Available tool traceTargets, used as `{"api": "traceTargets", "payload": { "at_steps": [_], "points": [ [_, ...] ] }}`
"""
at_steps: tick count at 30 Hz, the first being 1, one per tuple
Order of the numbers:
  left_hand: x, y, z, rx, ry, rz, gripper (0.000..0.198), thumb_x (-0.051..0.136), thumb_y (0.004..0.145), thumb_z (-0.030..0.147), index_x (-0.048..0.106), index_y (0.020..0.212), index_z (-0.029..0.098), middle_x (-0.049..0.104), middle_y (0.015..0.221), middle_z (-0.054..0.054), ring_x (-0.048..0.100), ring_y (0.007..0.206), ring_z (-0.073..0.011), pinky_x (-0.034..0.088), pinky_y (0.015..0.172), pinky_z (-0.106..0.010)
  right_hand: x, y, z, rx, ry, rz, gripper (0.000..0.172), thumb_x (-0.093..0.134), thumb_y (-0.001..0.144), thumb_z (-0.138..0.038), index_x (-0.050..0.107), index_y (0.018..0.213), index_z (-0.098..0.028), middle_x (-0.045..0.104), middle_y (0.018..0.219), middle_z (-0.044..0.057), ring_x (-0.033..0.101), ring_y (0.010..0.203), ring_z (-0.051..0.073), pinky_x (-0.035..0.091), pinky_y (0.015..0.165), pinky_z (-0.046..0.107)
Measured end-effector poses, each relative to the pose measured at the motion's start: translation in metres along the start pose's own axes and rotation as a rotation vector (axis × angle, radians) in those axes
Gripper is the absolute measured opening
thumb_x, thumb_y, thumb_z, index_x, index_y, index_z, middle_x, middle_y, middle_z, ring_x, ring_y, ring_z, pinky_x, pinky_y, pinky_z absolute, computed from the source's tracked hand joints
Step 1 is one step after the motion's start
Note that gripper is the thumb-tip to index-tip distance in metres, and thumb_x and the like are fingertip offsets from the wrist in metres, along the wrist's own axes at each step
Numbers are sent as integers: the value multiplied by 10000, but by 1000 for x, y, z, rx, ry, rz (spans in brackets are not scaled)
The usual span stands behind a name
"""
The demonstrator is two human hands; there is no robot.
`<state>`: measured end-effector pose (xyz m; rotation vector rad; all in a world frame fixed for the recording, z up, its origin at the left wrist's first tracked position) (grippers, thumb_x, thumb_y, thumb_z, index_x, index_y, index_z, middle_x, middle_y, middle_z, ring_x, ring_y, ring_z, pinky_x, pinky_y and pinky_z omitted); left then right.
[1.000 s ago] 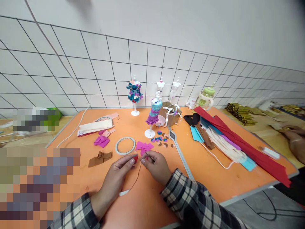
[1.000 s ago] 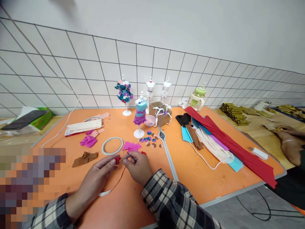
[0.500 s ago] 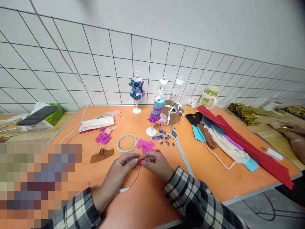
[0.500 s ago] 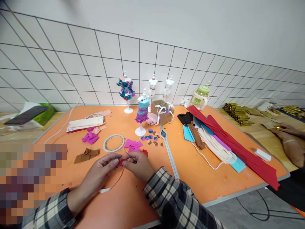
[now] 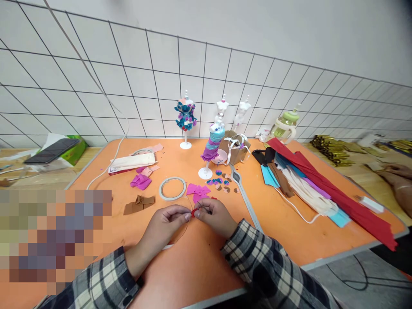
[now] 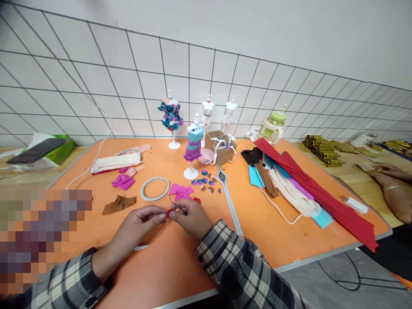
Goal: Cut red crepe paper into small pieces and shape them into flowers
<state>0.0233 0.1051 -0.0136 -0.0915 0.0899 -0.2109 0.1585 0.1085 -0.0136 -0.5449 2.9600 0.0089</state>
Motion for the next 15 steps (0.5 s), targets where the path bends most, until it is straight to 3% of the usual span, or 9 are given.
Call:
{"api": "traceTargets", "payload": {
  "at_steps": [3,7,10,15],
  "points": [
    [0,0,1,21,23,8,271,832,649,449,764,717,196,757,710,-37,666,703,-220,535,709,-307,-2,0,-2,-9,14,28,224,679,770,-408,596,792,-200,316,505,-102,283,489,82,215,492,223],
    [-2,-1,3,51,38,38,260,809,682,444,748,728,195,747,735,-35,661,746,-224,532,754,-312,-14,-2,-5,-16,37,175,236,696,753,-382,569,846,-206,344,529,-107,321,503,88,273,504,220],
    [-5,-1,5,61,37,57,247,806,684,436,749,733,201,751,745,-39,666,760,-230,531,768,-320,-8,-4,-7,-23,30,158,220,682,786,-401,609,821,-197,388,552,-82,328,509,88,265,498,230],
    [-2,-2,8,58,15,21,256,821,664,439,751,712,198,752,733,-45,672,737,-231,536,750,-320,1,-4,-6,-16,54,110,321,793,704,-436,648,842,-186,528,661,-51,338,522,70,288,498,229]
  ]
}}
Point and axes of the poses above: each hand's wrist, its own y-axis towards the middle knuckle, its own x-axis out of the palm, z = x × y, the point moved 10 cm from there along y, towards the middle knuckle
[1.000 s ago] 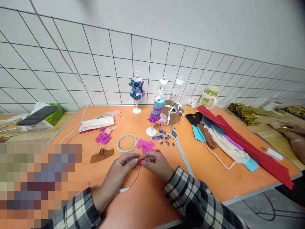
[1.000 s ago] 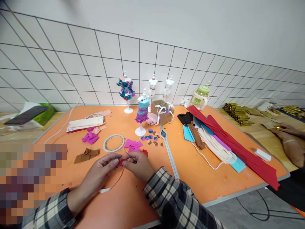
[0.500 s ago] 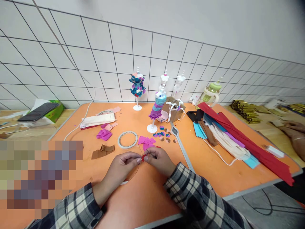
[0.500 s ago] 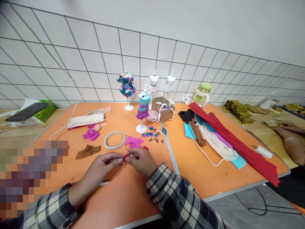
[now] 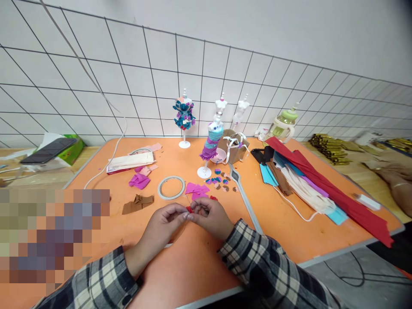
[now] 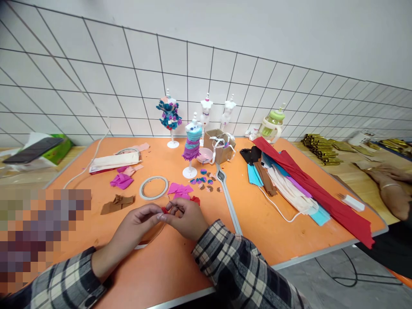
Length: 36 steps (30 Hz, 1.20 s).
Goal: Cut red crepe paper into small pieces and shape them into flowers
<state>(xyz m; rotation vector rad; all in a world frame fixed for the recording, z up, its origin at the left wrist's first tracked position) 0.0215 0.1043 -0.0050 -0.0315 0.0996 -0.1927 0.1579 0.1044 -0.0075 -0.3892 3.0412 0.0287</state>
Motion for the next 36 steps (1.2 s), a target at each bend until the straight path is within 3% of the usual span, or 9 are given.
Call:
{"api": "traceTargets", "payload": {
  "at_steps": [6,18,22,24,29,36],
  "points": [
    [-4,-1,-4,-8,-15,32,248,805,694,425,737,741,192,718,741,-33,636,757,-220,502,765,-311,-10,5,-7,-47,4,12,213,716,750,-389,655,755,-185,542,624,-31,420,564,97,380,560,243],
    [-12,0,-11,-7,-81,85,289,724,794,471,649,813,192,619,784,-6,566,771,-194,465,764,-300,-17,5,10,59,85,70,292,670,762,-442,693,818,-157,580,667,3,515,618,124,459,580,258],
    [-5,-3,-3,38,-50,15,276,750,786,457,667,816,196,634,810,-14,580,820,-208,464,810,-310,-17,-1,3,39,56,133,390,723,730,-463,714,985,-169,607,813,12,447,594,95,410,546,245],
    [2,-5,1,61,-46,-49,279,751,795,463,667,802,196,632,799,-14,578,814,-208,463,796,-306,-10,-4,0,31,43,105,466,794,674,-426,711,1063,-185,625,853,9,470,628,99,422,587,250],
    [3,-5,-8,35,-120,-89,323,745,812,507,661,811,194,618,792,-8,563,805,-199,453,782,-295,-2,-1,6,75,102,-10,254,769,691,-364,697,845,-174,637,716,-5,560,680,131,464,669,273],
    [-9,-3,-21,3,-175,3,328,759,803,508,660,835,197,596,762,6,540,771,-184,437,766,-283,-23,7,12,100,166,49,300,698,741,-461,688,809,-169,692,723,32,590,654,139,472,617,267]
  ]
}}
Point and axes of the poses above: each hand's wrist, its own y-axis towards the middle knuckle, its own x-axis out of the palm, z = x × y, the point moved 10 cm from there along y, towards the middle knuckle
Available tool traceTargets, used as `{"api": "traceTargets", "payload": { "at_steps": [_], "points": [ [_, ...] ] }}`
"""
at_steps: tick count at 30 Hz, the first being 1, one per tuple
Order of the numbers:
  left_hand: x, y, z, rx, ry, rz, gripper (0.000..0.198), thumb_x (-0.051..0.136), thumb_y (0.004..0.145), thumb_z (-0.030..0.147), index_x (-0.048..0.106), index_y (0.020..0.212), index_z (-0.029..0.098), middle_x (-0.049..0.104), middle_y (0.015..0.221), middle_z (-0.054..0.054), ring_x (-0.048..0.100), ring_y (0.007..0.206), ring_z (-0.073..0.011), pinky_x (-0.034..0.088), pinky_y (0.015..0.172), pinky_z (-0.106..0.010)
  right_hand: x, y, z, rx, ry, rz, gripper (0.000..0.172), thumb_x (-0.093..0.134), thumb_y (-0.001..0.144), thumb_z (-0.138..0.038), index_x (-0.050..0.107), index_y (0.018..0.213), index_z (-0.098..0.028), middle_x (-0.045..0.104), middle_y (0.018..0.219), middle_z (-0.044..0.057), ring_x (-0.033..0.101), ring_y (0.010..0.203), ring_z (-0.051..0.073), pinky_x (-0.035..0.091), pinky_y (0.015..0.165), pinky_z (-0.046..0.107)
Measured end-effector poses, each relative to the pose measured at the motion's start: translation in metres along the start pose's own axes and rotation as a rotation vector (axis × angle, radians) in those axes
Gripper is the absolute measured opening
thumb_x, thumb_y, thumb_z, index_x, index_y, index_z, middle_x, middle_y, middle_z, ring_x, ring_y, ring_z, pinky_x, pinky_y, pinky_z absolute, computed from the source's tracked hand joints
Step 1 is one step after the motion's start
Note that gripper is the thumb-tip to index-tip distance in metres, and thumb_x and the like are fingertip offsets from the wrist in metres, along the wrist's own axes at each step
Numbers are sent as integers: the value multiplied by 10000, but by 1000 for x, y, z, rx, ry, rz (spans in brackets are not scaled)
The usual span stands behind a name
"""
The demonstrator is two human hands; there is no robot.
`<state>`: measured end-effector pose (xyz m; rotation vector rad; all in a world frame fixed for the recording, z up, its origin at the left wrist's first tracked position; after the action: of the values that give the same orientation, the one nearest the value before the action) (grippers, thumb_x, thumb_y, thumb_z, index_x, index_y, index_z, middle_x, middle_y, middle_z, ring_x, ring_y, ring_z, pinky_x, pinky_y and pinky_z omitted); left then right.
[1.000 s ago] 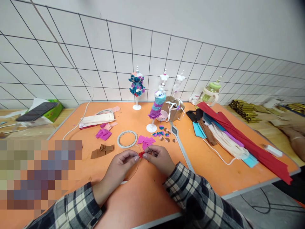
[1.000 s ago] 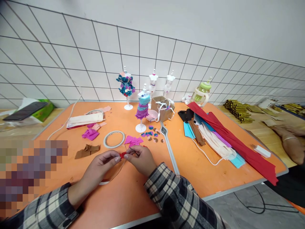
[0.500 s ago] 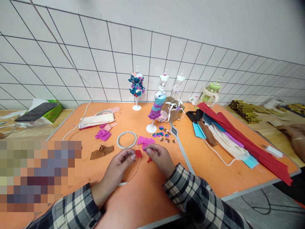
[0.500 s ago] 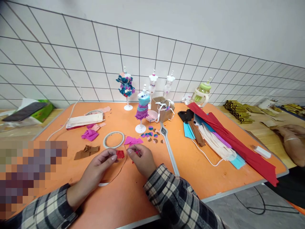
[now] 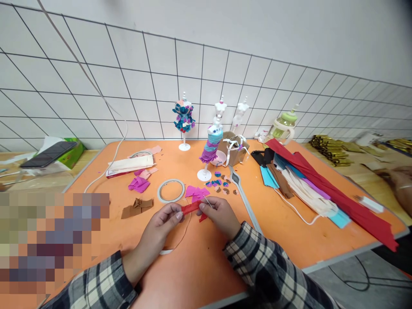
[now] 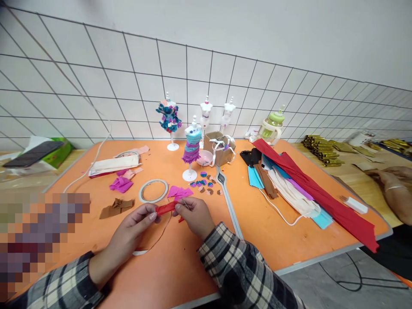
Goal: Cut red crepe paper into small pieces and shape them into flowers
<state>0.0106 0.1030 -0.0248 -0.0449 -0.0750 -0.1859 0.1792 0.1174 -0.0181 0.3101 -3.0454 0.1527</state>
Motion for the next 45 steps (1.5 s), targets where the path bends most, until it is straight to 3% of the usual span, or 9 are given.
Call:
{"api": "traceTargets", "payload": {
  "at_steps": [8,15,22,24,27,30,37,41,45],
  "points": [
    [-9,2,-1,0,13,82,304,720,829,500,629,846,211,599,750,10,546,766,-187,432,766,-284,-18,0,-6,-20,89,156,258,773,665,-383,665,764,-170,638,664,1,595,627,137,479,600,267],
    [-16,4,-7,8,41,108,292,667,872,495,616,886,208,597,756,6,549,762,-186,432,769,-295,-34,2,-2,14,107,207,301,781,673,-419,634,753,-169,528,592,-40,448,508,87,337,456,213],
    [-12,7,4,22,138,75,285,683,835,497,634,835,216,619,754,-4,572,757,-203,459,756,-306,-47,3,-14,-87,-93,231,298,681,755,-468,642,759,-173,542,612,-24,454,541,106,381,532,248],
    [-12,11,18,69,275,25,268,711,806,474,677,885,220,682,844,-40,607,841,-240,474,817,-340,-52,4,-17,-107,-254,214,319,606,808,-494,647,797,-178,552,630,-18,467,552,116,392,549,255],
    [-20,19,43,269,832,-14,353,644,850,458,704,1116,233,722,1138,-118,602,1083,-323,415,989,-464,-64,7,-13,-94,-465,182,293,562,832,-454,670,798,-184,579,644,-6,497,582,135,407,585,264],
    [-36,29,39,280,1234,-16,353,600,864,381,709,1176,257,705,1246,-128,566,1194,-377,328,1038,-589,-80,9,-7,-77,-612,202,194,622,798,-359,721,754,-199,616,641,8,530,627,160,417,649,285],
    [-39,44,36,356,1356,0,251,518,923,302,758,987,261,781,1089,-106,666,1100,-350,67,1152,-661,-88,12,-2,-37,-807,237,300,610,846,-298,774,1091,-246,755,893,44,645,799,199,467,807,327],
    [-45,31,67,453,1421,37,287,506,942,356,753,1064,275,789,1107,-86,673,1098,-347,225,1121,-588,-90,13,-5,-33,-819,246,313,575,872,-295,757,1119,-234,749,894,34,639,758,175,469,750,296],
    [-78,17,63,241,1557,-35,259,558,895,323,788,1009,295,806,967,-57,695,881,-334,442,746,-393,-83,10,-12,-69,-836,183,256,599,882,-368,777,996,-222,686,712,0,583,639,146,410,636,262]
  ]
}}
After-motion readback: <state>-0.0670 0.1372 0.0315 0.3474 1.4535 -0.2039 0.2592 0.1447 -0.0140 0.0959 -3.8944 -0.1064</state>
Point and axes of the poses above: each hand's wrist, its own y-axis towards the middle knuckle, its own x-axis out of the palm, z = x × y, the point moved 10 cm from there along y, towards the middle knuckle
